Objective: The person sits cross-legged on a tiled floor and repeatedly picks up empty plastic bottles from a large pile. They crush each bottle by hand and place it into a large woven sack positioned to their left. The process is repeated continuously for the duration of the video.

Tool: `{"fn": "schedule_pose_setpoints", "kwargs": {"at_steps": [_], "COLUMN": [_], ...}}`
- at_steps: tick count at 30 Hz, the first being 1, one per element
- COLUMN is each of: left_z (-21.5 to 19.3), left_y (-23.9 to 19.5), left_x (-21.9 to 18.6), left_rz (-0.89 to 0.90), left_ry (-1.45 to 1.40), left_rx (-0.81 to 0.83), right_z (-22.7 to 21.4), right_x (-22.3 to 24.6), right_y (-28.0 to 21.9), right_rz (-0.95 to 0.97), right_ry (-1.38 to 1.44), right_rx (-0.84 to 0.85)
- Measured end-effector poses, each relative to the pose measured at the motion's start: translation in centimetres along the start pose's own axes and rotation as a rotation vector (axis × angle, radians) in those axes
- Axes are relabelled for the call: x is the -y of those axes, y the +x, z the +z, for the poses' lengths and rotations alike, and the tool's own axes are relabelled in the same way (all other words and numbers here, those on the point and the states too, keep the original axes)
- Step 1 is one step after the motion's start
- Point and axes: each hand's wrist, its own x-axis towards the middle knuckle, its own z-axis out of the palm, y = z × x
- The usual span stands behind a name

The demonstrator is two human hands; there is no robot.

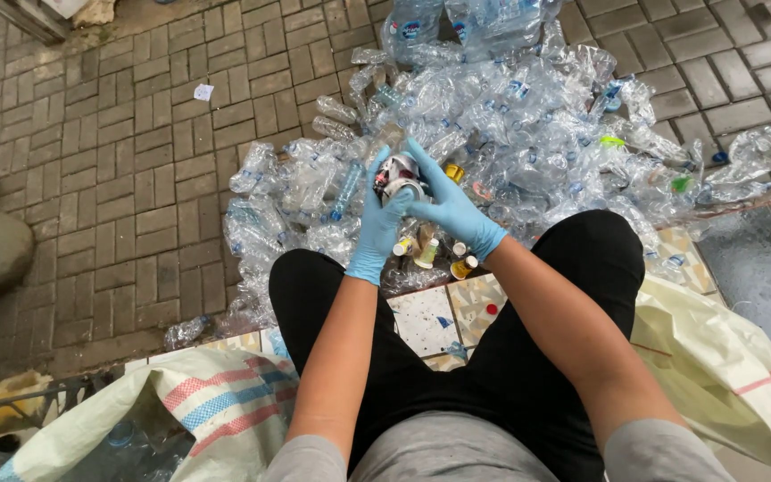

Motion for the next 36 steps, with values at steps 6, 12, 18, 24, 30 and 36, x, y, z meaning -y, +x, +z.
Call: {"fn": "schedule_pose_setpoints", "kwargs": {"at_steps": [6, 12, 18, 24, 30, 36], "left_z": [-2.3, -3.8, -4.8, -4.1, -4.0, -2.3], "left_y": [1.1, 0.9, 0.7, 0.7, 0.6, 0.8], "left_x": [2.5, 3.4, 6.1, 6.5, 7.1, 4.9], "left_rz": [-0.087, -0.233, -0.321, -0.205, -0.105, -0.097], "left_ry": [-0.203, 0.005, -0.056, -0.131, -0.159, -0.171], "left_rx": [0.110, 0.165, 0.160, 0.041, -0.064, -0.052], "right_z": [0.2, -0.7, -0.7, -0.4, 0.0, -0.6], "right_x": [1.3, 2.3, 0.7, 0.6, 1.3, 0.4], "right_y": [-0.2, -0.1, -0.1, 0.1, -0.4, -0.1], "right_rz": [-0.105, -0.046, -0.115, -0.146, -0.180, -0.225], "right_ry": [-0.330, -0.598, -0.540, -0.548, -0.539, -0.573], "right_rx": [0.059, 0.132, 0.063, 0.110, 0.102, 0.053]}}
